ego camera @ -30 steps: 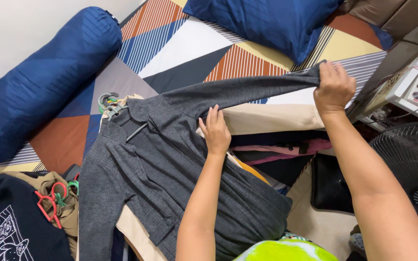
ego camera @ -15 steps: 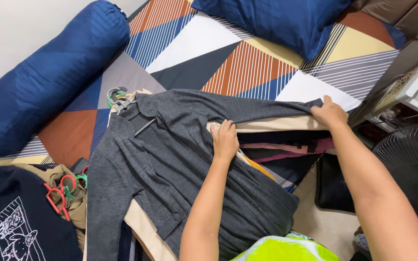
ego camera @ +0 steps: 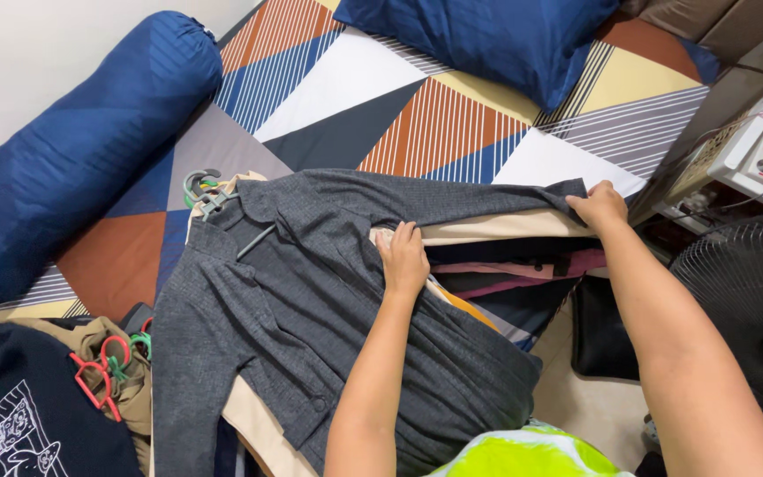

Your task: The person hangs several items of clothing, including sweatshirts and a long garment, from a pile on a bed into a closet by placing them on hangers one at a time.

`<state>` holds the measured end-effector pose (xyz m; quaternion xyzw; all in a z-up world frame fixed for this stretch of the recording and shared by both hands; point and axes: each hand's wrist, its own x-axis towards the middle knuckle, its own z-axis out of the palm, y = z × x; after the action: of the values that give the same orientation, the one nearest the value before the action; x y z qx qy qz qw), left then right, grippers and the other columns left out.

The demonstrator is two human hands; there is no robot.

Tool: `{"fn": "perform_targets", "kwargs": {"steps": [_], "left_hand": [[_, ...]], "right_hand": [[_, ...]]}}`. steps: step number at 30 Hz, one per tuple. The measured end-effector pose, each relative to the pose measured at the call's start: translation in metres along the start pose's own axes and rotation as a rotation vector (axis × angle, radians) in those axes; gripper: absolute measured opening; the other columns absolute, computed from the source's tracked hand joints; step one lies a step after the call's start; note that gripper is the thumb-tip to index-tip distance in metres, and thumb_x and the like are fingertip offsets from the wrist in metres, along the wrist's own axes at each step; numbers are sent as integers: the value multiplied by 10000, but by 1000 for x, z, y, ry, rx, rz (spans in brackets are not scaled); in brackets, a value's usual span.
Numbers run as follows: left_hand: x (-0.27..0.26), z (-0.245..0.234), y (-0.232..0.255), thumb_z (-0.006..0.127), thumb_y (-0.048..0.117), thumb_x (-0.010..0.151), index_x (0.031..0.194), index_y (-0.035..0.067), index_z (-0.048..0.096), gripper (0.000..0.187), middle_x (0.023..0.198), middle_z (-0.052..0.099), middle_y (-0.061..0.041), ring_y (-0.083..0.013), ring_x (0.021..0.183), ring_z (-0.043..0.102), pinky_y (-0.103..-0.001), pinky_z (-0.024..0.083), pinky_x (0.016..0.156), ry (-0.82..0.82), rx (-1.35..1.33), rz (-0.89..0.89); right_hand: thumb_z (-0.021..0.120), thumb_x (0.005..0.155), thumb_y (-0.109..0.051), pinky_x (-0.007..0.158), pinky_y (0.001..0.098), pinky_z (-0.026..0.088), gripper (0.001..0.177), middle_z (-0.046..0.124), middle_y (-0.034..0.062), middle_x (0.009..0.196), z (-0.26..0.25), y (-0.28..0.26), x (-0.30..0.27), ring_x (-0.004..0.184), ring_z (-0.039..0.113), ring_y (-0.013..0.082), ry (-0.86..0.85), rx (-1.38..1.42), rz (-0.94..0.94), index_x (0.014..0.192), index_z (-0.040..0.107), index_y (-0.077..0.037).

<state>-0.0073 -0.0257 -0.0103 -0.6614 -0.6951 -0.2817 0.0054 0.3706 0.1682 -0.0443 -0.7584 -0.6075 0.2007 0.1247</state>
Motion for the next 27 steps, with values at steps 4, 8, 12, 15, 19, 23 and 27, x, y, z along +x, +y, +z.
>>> {"fn": "perform_targets", "kwargs": {"steps": [4, 8, 12, 15, 19, 23, 27], "left_hand": [[-2, -3, 2, 588, 67, 907, 1161, 3, 668, 274, 1328, 634, -118, -302, 1350, 529, -684, 203, 1170, -7, -5, -19], [-3, -5, 3, 586, 64, 900, 1165, -1, 668, 284, 1328, 634, -122, -303, 1349, 534, -676, 208, 1177, -8, -14, -18], [-3, -4, 4, 590, 55, 903, 1202, -9, 661, 315, 1356, 625, -124, -300, 1363, 525, -675, 210, 1177, 1, -13, -21], [-3, -4, 3, 595, 42, 888, 1230, -14, 655, 351, 1380, 613, -130, -301, 1374, 514, -675, 211, 1172, 15, -18, -25], [-5, -10, 5, 594, 16, 883, 1265, -22, 640, 386, 1412, 595, -141, -324, 1412, 485, -641, 241, 1179, 78, -45, -31], [-8, -19, 8, 602, 16, 869, 1251, -33, 644, 387, 1410, 593, -145, -327, 1410, 483, -619, 262, 1180, 109, -54, -24], [-9, -25, 10, 646, 55, 874, 1162, 37, 694, 293, 1307, 659, -82, -286, 1367, 535, -647, 249, 1187, 16, -28, 38]], "right_hand": [[898, 759, -325, 815, 433, 546, 564, 709, 188, 1081, 3, -6, 3, 997, 685, 330, -93, 116, 137, 1135, 627, -2], [900, 730, -168, 708, 411, 536, 357, 679, 116, 940, 7, -9, 4, 840, 647, 251, -146, 323, 292, 949, 654, -32], [865, 813, -150, 621, 410, 448, 308, 609, 129, 830, 7, -4, 1, 709, 533, 246, -154, 451, 175, 865, 611, 16], [837, 853, -128, 647, 331, 458, 249, 582, 59, 831, 3, -6, 4, 730, 526, 140, -16, 724, -29, 872, 609, -30], [812, 917, -47, 773, 291, 496, 255, 603, 22, 989, -15, -8, 14, 871, 574, 119, 200, 958, -293, 1064, 604, -34], [773, 879, -3, 844, 287, 559, 409, 678, 66, 1090, -33, -5, 19, 962, 660, 173, 99, 1362, -237, 1216, 549, -60], [819, 832, -69, 877, 350, 560, 524, 631, 98, 1210, -27, 3, 13, 1075, 640, 245, 274, 872, -192, 1295, 578, -24]]}}
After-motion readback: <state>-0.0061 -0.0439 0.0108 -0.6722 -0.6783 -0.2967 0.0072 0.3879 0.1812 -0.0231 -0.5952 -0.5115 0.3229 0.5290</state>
